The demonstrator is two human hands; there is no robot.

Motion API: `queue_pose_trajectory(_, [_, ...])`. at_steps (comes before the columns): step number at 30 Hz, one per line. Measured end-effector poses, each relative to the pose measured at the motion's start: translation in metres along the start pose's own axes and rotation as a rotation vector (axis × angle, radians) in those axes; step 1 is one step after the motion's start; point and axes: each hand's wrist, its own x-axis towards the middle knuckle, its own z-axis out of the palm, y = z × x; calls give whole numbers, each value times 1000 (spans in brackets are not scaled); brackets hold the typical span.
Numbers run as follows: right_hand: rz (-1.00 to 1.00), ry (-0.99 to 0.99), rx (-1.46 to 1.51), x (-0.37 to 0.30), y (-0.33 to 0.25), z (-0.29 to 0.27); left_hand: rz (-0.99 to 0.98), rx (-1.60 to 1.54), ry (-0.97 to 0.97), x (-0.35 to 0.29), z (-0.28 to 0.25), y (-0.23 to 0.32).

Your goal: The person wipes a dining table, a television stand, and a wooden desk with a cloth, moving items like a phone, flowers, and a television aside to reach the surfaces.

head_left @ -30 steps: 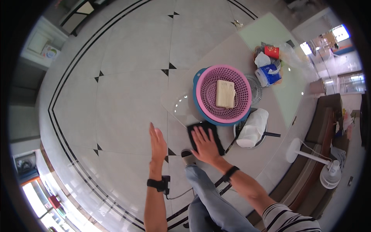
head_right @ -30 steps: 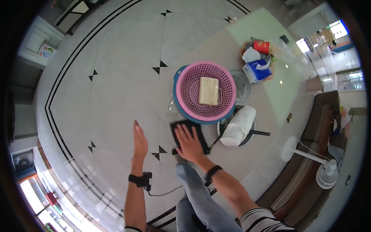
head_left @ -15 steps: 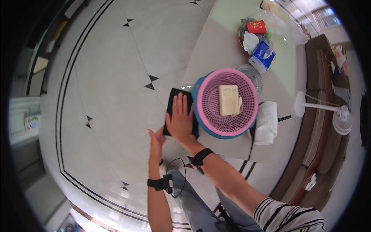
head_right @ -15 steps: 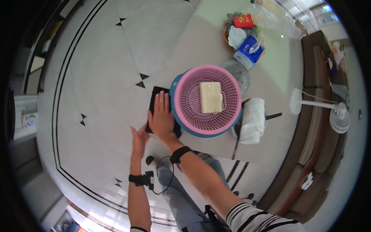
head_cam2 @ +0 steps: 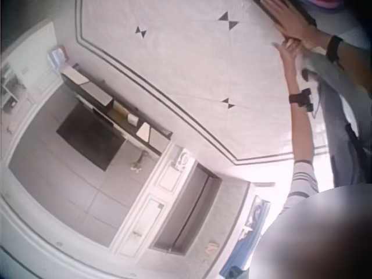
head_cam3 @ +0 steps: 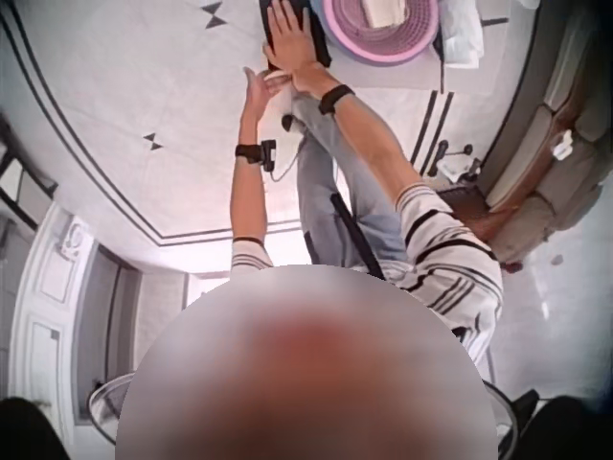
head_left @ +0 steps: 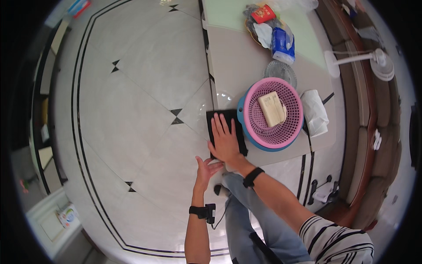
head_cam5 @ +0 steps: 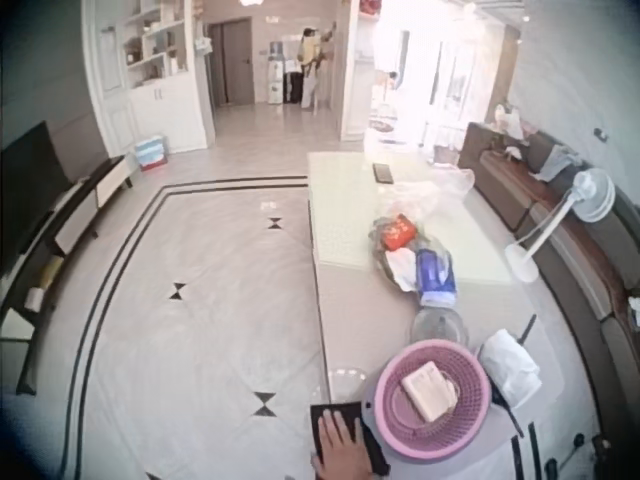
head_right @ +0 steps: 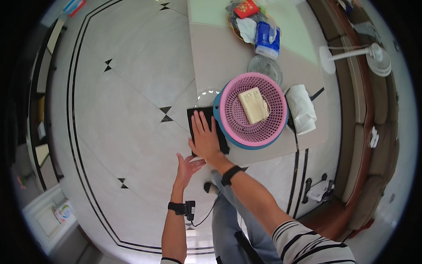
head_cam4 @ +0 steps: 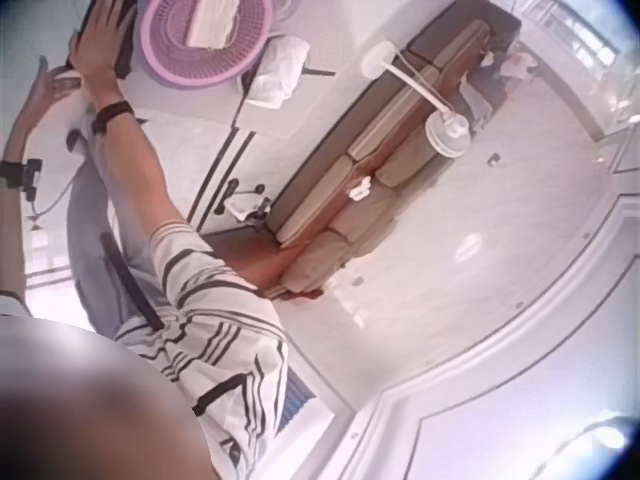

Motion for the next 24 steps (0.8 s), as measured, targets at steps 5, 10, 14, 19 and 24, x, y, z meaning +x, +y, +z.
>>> queue_pose_trajectory(5, [132,25,-134,56,14,-5,62,257,80,18,-21,78])
queue_pose_trajectory(10, [249,-34,57,28,-15,2,130,443,74,56,-7,171])
queue_pose_trajectory(14, [314,-44,24,54,-7,-5,330,534,-44,75,42,232])
queue_pose_trajectory(19, [572,105,-21,157,11,-6,401,802,-198,91,41,309])
queue_pose_trajectory(24, [997,312,-47,207,38,2,391,1062,-342,125,14,377])
